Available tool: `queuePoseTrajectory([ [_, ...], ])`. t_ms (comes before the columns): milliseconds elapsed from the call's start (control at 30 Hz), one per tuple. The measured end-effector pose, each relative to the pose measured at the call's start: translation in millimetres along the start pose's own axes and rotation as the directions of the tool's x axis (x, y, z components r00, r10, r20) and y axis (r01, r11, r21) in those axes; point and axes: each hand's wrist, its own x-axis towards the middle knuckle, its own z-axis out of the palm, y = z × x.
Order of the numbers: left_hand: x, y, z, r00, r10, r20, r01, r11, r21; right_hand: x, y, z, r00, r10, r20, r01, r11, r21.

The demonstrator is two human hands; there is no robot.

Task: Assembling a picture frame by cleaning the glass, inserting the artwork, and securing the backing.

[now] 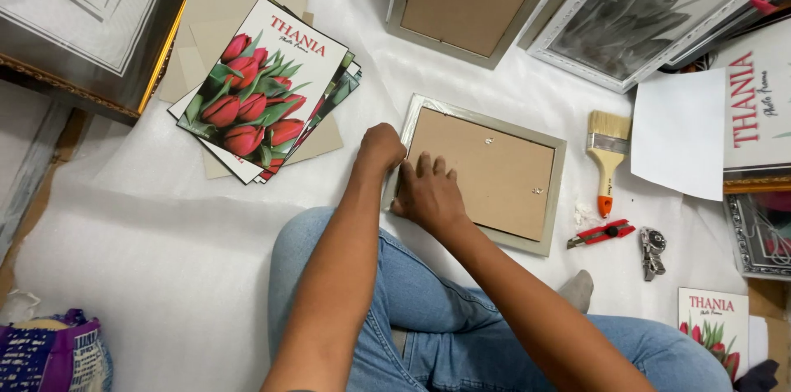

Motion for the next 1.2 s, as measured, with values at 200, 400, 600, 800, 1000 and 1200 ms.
queuePoseTrajectory([
  [200,4,0,5,1.000,0.007,-0.006,-0.006,1.000,0.016,15,17,56,0.948,-0.257,-0.189,0.222,0.957,-0.185],
  [400,2,-1,5,1.000,0.021,-0.006,-0.021,1.000,0.006,9,11,39,0.954,-0.247,-0.168,0.212,0.957,-0.199],
  [600,2,-4,4,0.999,0.036,-0.009,-0.036,0.999,-0.010,8,7,36,0.974,-0.209,-0.092,0.190,0.966,-0.175],
  [800,-17,8,-17,0.997,0.082,0.010,-0.082,0.993,0.090,-47,15,-29,0.981,-0.173,-0.092,0.181,0.979,0.094],
  [1000,-55,29,-21,0.998,0.051,0.039,-0.053,0.997,0.061,-93,167,-12,0.940,0.315,-0.132,-0.236,0.878,0.417],
  [1200,-95,66,-40,0.995,-0.017,0.102,0.010,0.998,0.065,-119,209,-30,0.793,0.594,0.138,-0.360,0.274,0.892],
])
